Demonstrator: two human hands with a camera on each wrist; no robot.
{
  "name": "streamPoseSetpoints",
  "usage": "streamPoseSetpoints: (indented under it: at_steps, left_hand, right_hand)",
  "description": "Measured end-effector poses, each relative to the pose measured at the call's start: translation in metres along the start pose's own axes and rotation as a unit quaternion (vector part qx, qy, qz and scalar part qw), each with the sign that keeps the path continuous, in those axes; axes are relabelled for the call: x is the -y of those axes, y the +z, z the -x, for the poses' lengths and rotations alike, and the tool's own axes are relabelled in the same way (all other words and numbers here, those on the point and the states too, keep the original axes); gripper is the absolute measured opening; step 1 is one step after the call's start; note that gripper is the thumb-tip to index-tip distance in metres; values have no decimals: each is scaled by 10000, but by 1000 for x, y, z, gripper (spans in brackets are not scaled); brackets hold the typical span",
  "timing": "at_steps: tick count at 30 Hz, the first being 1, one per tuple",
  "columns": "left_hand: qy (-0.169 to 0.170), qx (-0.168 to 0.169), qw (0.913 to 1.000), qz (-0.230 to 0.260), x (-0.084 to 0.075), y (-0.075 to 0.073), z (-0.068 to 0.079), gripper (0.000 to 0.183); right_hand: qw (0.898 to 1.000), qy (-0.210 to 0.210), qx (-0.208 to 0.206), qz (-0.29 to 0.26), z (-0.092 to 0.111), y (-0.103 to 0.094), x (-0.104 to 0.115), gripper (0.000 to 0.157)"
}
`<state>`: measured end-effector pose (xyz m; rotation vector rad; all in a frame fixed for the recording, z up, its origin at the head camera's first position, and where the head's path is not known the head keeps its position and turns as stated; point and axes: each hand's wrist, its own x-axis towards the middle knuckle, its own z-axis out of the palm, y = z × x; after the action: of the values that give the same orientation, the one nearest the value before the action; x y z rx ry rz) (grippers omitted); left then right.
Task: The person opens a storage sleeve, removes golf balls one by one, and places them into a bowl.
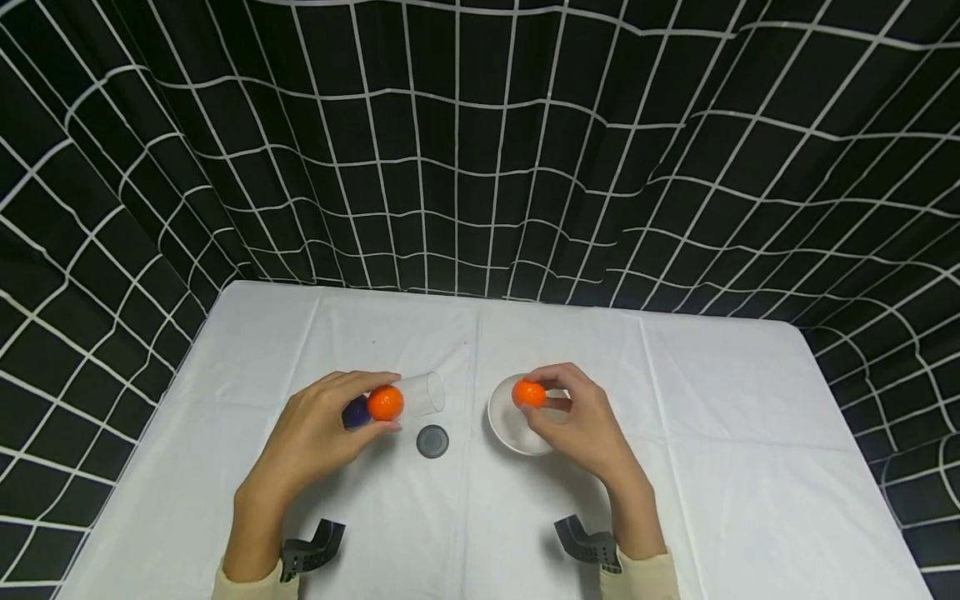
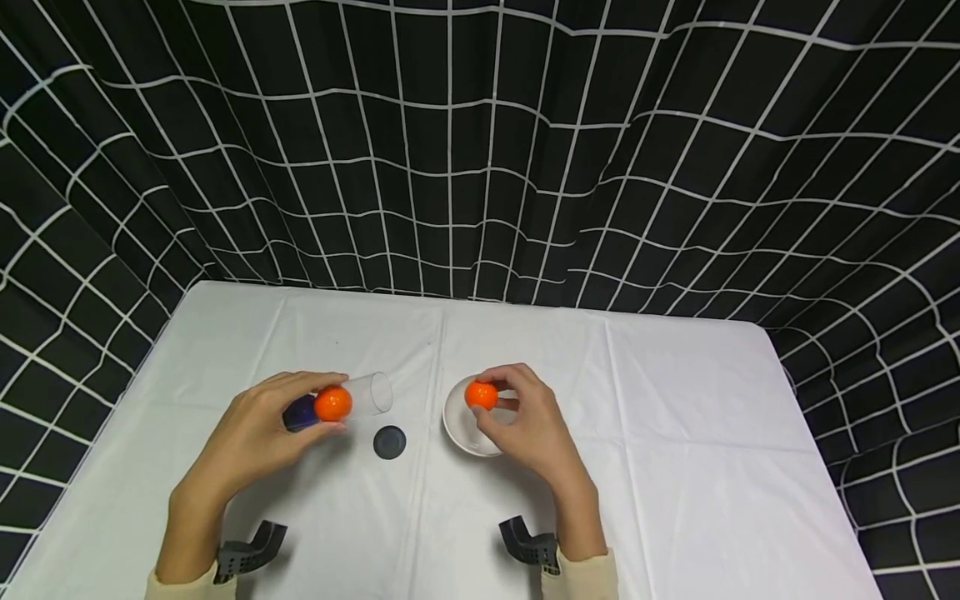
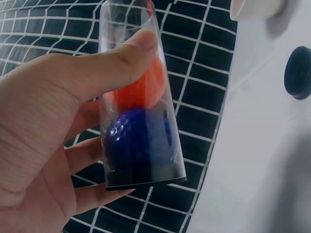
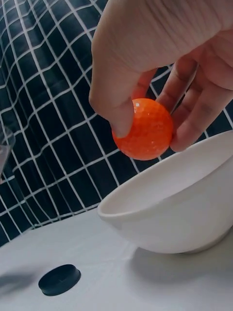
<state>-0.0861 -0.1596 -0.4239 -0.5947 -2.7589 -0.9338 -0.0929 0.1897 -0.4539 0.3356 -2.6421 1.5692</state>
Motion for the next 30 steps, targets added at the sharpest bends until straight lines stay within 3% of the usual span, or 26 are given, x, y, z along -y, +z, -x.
streamPoseSetpoints:
  at_steps: [9, 19, 25, 30]
  left_hand:
    - [135, -82, 9997, 195, -1, -2, 0, 49]
    - [354, -316, 9988, 84, 0, -3, 0, 49]
    - [477, -452, 9978, 55, 1, -2, 0, 48]
    - [571, -545, 9969, 62, 2, -2, 0, 49]
  right_hand:
    - [9981, -295, 206, 496, -3, 8, -5, 36]
    - [9949, -391, 249, 891, -3, 11, -7, 32]
    - [9872, -642, -131, 1452, -2, 12, -1, 30]
    - [9910, -787, -356, 1025, -2, 15, 11, 26]
